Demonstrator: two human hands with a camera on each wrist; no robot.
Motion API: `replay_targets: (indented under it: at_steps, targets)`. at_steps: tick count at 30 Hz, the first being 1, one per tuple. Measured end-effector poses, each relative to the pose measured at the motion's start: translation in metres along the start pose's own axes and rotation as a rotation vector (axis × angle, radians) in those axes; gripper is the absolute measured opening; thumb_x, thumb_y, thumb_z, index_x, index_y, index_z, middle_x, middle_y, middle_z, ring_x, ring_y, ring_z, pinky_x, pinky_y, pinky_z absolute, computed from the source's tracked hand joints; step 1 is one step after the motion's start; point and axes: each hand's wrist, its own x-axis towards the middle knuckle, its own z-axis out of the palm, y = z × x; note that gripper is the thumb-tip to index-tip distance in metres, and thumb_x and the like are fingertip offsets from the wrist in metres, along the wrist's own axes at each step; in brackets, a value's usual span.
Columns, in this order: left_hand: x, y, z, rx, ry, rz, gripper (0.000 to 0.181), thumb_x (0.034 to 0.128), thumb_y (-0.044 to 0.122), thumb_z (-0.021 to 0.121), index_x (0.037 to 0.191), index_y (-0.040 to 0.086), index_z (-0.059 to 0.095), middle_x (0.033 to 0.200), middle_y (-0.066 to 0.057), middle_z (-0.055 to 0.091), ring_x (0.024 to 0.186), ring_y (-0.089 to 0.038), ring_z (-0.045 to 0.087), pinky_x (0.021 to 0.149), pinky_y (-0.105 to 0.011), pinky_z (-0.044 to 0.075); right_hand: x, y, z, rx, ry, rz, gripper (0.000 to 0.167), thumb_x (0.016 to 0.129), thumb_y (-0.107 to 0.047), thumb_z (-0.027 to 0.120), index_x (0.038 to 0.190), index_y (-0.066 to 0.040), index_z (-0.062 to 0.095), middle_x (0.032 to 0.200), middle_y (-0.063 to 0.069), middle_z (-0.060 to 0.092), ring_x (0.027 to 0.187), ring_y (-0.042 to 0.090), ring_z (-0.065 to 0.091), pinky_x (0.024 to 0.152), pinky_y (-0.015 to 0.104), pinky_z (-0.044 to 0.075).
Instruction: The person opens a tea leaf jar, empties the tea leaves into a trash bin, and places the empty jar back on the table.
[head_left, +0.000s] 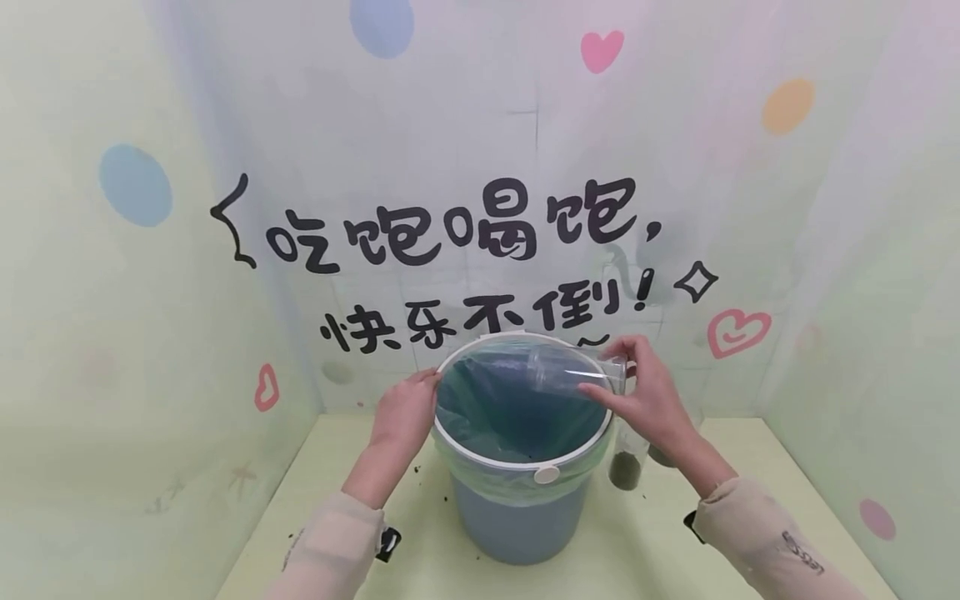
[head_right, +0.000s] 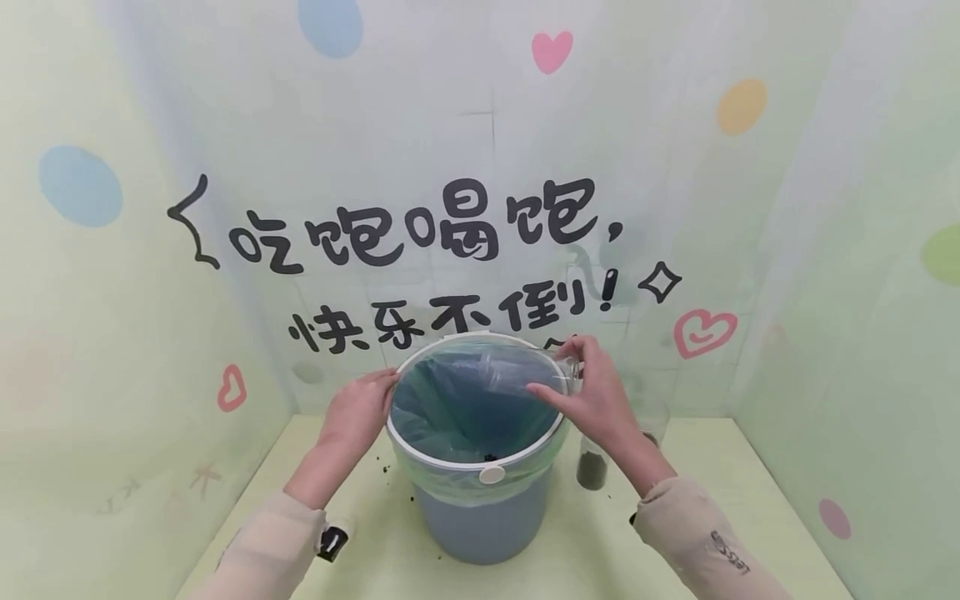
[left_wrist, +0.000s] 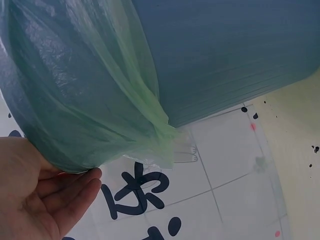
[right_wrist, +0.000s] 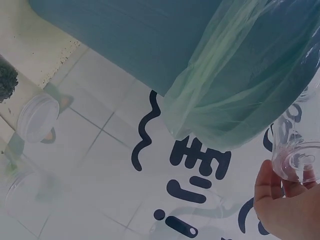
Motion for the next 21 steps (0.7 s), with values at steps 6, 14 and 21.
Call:
replay_targets:
  at_steps: [6,14,21]
  targets:
    - [-0.0026,-0.0011,0.0004,-0.010,-0.003,-0.011,0.031,0.1026,0.013,0.051,0.127,0.007,0.068,0.134,-0.009,0.066,0.117,-0.033,0.067,0.090,-0.044,0.060,-0.0005,-0.0021,0.0016,0.001,-0.021,0.009,0.060,0.076,-0.022,0.088,0.118,-0.005,0.048,0.109,0.010,0.064,0.100,0.023,0.061,0.080,0.024,0.052]
    - [-0.0022,-0.0011,-0.0006,-0.006,0.003,-0.012,0.031,0.1033,0.014,0.050,0.128,0.007,0.067,0.134,-0.008,0.066,0.117,-0.032,0.067,0.090,-0.044,0.060,-0.0027,-0.0041,0.0007,-0.001,-0.076,0.034,0.063,0.084,-0.027,0.081,0.137,-0.009,0.052,0.126,0.015,0.067,0.115,0.031,0.063,0.093,0.050,0.056]
    - [-0.0027,0.0011,-0.0005,-0.005,-0.006,-0.011,0.031,0.1028,0.011,0.049,0.128,0.007,0.068,0.134,-0.008,0.066,0.115,-0.033,0.067,0.088,-0.044,0.061,-0.0068,-0.0047,-0.0022,0.011,-0.071,0.017,0.054,0.086,-0.023,0.079,0.133,-0.006,0.059,0.123,0.017,0.067,0.108,0.030,0.066,0.087,0.049,0.060]
